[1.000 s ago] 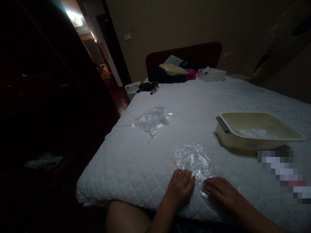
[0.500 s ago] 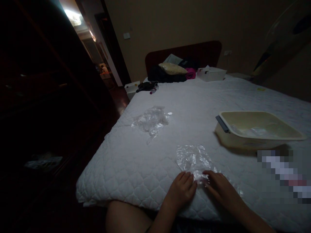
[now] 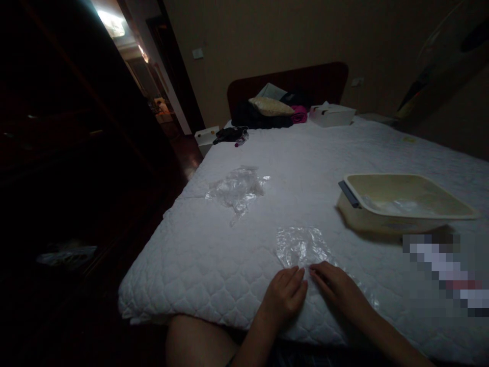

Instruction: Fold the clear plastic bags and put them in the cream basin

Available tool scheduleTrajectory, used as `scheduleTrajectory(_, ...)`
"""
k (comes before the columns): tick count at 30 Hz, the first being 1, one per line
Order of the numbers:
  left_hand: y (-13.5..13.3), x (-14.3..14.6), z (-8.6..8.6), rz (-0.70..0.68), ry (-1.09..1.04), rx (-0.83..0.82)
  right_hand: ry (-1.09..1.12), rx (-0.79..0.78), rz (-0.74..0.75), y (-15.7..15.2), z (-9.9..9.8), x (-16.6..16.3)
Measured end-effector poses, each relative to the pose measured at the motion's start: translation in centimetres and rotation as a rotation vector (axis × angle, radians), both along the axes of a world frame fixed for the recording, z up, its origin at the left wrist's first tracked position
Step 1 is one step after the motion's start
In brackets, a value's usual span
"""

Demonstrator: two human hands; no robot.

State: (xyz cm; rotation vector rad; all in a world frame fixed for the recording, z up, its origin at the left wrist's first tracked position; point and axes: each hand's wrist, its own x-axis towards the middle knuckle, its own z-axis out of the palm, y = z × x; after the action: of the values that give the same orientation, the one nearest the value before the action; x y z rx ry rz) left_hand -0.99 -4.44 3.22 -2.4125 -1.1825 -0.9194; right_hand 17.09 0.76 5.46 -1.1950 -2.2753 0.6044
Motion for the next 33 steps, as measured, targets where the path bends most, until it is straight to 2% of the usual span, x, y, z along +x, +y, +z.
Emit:
scheduleTrajectory(7,-0.6,0.9,-0.4,-0.093,0.077,-0.119,0.146,-0.068,-0.016,-0.4,1.3,0.9)
scheduleTrajectory(10,-0.3,0.5,-0.6,-0.033,0.064,-0.119,0.104,-0.049,-0.017,0.0,1.8,2.7)
scheduleTrajectory(13,0.1,-0.2,-0.6,0.040,0.026,-0.040,0.045,0.017,0.021,0.2,1.9,4.6)
scheduleTrajectory(16,0.0,-0.3,-0.2,0.036,0.026,0.013,-0.024,0.124,0.124,-0.1,1.4,5.5)
scheduleTrajectory(19,-0.5,0.4,0.2,-0.012,0.051,-0.058,-0.086,0.227,0.240,-0.8,0.4,5.6)
scheduleTrajectory(23,-0.7,1.4,0.2,-0.042,0.080,-0.131,-0.134,0.322,0.310,-1.5,-0.9,5.4)
scheduleTrajectory(28,-0.3,1.6,-0.5,-0.053,0.115,-0.123,-0.187,0.296,0.357,-1.6,-0.6,5.4)
scheduleTrajectory(33,-0.3,1.5,-0.8,-0.036,0.125,-0.093,-0.161,0.218,0.302,-1.2,0.7,4.8)
